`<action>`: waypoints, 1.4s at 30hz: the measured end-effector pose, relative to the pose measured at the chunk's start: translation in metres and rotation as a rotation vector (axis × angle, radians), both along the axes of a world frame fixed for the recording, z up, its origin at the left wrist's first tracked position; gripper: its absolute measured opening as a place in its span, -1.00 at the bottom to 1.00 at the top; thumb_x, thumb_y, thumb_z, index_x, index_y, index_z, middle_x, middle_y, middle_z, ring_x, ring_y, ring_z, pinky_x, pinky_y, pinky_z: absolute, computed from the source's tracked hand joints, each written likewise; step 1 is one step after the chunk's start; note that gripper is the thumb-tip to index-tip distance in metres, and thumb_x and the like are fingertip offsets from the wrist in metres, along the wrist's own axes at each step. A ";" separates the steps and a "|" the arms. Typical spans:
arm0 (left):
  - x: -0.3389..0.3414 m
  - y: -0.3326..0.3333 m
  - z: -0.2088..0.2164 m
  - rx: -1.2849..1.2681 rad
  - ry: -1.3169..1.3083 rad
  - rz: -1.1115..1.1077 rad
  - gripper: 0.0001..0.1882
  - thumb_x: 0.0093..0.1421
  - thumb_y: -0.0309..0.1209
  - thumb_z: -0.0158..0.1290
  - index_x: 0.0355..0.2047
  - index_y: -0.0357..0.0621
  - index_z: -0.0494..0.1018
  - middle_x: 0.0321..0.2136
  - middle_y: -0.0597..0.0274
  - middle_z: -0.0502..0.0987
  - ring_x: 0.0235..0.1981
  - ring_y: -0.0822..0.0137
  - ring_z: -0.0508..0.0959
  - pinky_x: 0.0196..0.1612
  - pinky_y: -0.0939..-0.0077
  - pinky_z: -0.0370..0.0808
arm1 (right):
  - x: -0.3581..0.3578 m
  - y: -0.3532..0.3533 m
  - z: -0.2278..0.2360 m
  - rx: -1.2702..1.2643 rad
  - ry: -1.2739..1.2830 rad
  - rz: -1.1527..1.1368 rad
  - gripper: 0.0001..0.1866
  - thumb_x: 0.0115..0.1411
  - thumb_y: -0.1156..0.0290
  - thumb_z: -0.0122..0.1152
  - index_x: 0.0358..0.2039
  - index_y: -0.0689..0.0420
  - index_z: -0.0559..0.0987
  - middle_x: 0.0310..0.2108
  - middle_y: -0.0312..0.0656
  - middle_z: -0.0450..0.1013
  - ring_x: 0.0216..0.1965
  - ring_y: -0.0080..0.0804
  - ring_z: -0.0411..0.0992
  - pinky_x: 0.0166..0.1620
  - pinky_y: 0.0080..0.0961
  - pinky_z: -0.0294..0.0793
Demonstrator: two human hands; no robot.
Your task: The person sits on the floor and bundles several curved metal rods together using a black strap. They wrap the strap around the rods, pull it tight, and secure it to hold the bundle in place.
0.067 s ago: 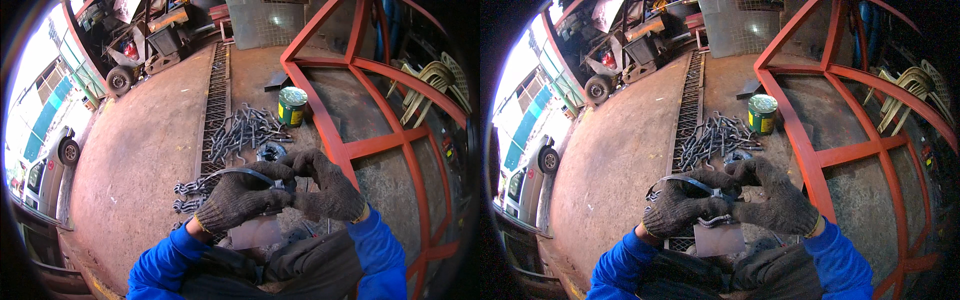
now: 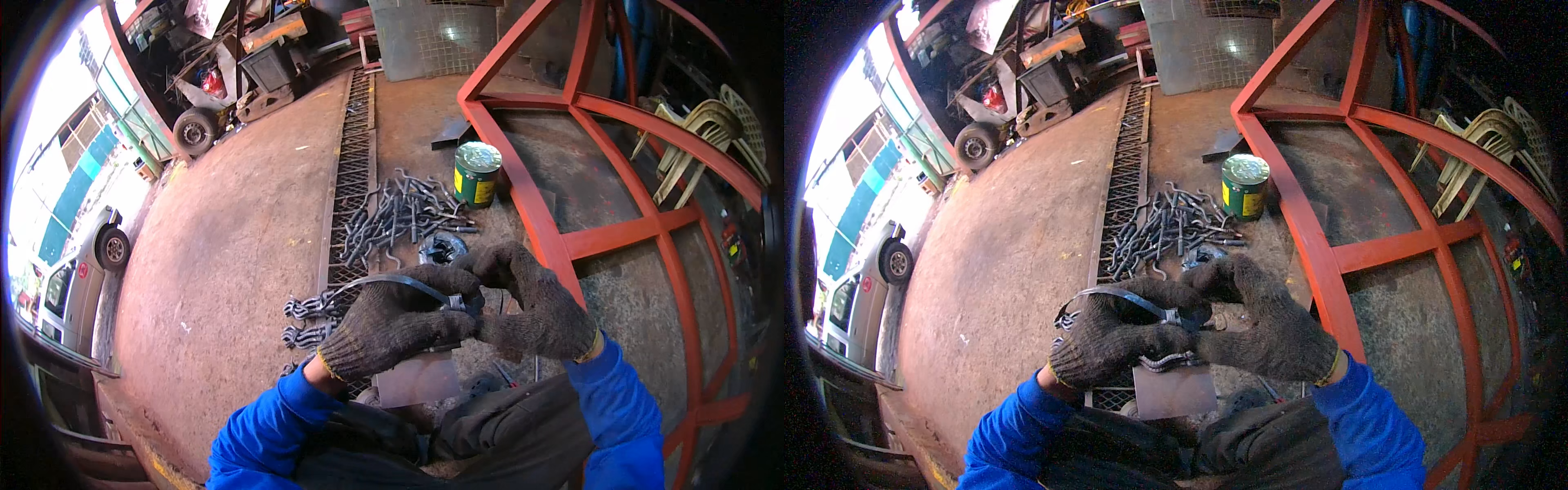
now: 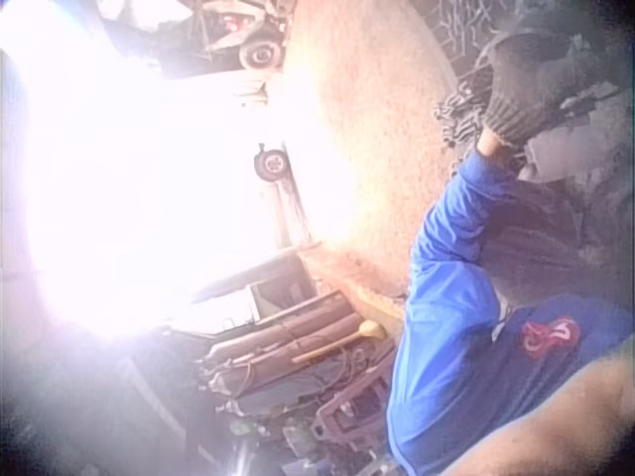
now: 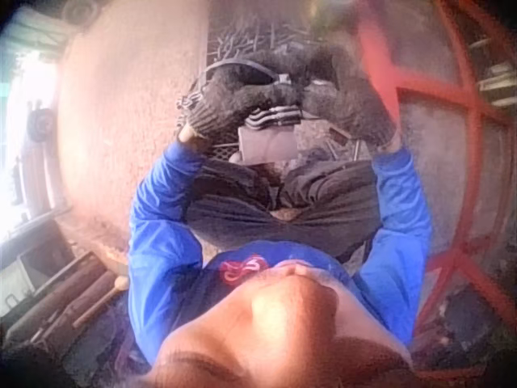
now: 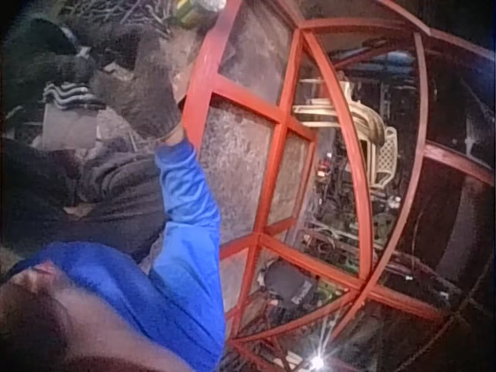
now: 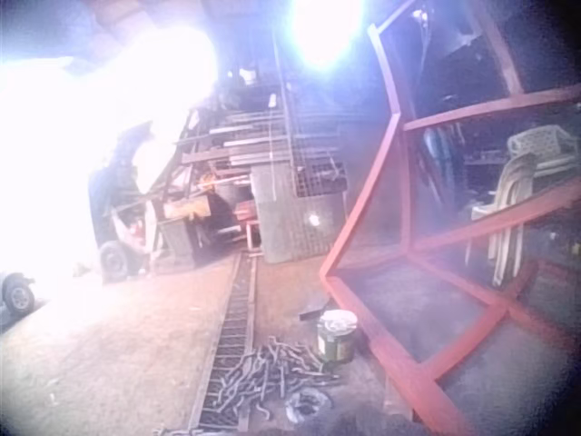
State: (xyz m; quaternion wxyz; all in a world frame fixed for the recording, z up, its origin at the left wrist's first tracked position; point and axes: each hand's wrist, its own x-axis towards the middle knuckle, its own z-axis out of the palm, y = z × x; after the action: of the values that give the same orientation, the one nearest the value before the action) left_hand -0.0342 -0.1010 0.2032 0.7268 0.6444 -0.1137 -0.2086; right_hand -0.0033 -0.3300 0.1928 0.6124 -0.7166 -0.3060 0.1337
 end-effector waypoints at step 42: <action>-0.007 -0.013 0.004 -0.137 0.051 0.322 -0.52 0.14 -0.44 0.24 0.07 -0.20 0.42 -0.13 0.14 0.56 -0.16 0.34 0.57 -0.11 0.47 0.56 | -0.041 0.046 -0.015 -0.267 -0.297 -0.292 -0.77 0.07 0.32 0.38 -0.27 0.14 0.66 -0.42 -0.04 0.58 -0.40 -0.13 0.58 -0.33 -0.30 0.52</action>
State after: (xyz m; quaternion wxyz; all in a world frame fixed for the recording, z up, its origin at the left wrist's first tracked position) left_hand -0.0415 -0.1144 0.2073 0.7956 0.5979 -0.0044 -0.0974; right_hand -0.0447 -0.2839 0.1782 0.4735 -0.8395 -0.2654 -0.0240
